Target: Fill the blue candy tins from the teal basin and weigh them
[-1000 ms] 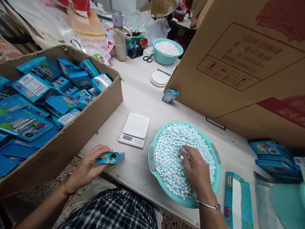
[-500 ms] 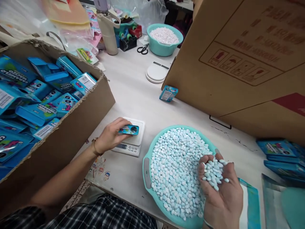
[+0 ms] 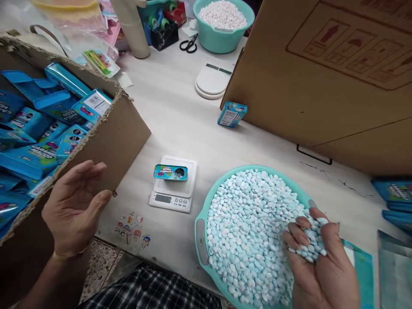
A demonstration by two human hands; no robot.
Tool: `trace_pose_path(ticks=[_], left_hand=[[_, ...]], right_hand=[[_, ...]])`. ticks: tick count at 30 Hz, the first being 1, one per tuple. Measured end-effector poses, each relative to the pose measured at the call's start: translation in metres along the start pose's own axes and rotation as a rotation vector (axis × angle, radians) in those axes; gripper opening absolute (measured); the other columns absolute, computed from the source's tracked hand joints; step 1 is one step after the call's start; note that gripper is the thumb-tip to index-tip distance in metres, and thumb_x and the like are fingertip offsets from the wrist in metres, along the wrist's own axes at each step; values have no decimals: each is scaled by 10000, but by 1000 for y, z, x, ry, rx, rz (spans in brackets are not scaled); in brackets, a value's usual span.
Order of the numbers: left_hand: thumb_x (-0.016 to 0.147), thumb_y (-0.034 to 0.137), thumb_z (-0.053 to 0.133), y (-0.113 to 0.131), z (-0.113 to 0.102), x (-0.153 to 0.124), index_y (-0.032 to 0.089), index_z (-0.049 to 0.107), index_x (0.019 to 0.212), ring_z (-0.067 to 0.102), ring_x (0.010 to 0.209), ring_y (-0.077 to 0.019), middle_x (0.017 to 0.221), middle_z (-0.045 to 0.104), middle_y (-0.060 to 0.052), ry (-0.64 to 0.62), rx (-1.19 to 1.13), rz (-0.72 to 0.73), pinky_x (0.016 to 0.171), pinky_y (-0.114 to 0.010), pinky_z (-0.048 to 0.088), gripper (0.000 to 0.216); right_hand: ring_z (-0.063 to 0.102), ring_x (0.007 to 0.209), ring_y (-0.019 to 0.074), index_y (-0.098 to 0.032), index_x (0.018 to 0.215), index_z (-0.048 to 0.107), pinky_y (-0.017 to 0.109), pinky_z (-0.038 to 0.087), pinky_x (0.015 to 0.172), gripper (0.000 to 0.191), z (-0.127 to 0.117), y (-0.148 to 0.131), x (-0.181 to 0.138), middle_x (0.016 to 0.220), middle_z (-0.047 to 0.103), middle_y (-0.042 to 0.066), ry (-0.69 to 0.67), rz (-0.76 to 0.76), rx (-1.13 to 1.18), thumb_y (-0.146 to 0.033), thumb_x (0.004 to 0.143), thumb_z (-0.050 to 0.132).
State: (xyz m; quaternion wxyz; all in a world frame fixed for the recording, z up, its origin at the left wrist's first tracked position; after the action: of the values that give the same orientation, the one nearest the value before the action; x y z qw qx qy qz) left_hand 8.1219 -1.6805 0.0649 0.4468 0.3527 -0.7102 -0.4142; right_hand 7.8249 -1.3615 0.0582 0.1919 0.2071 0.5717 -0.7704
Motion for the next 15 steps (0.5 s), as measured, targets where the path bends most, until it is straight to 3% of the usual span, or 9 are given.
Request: trace_pose_path(ticks=[6,11,15], left_hand=[[801,177,760,-3,12,1,294,564,1373,593,1237,-266,1292,618,-58,-84,-19,-29,1130,-470,474,616],[799,222,771,1,25,10,270,529,1394,580,1246,-265,1304,607,-78,-207,62,31,1135,-472,447,645],[830,266,749,7,38,17,250,522,1381,560,1255,-257,1326,588,-92,-337,139,96,1112,-453,452,596]], right_hand=[[459,648,84,-158,896,596,206,521,535,36,-12,0,4,793,392,2,28,30,130,-188,881,609],[404,555,63,-197,859,606,165,394,394,96,-11,-1,4,804,419,26,-44,62,107,-274,916,594],[398,524,61,-234,962,677,186,344,355,148,-10,0,0,778,414,27,-105,37,39,-314,959,552]])
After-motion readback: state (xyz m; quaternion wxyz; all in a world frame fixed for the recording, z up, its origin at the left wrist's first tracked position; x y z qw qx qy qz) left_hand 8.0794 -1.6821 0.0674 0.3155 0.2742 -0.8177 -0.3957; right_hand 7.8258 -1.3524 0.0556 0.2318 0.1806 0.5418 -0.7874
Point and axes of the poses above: each hand's wrist, its own x-axis towards the middle knuckle, its own z-axis out of the palm, y = z × x, the point moved 4 cm from there along x, towards the middle knuckle
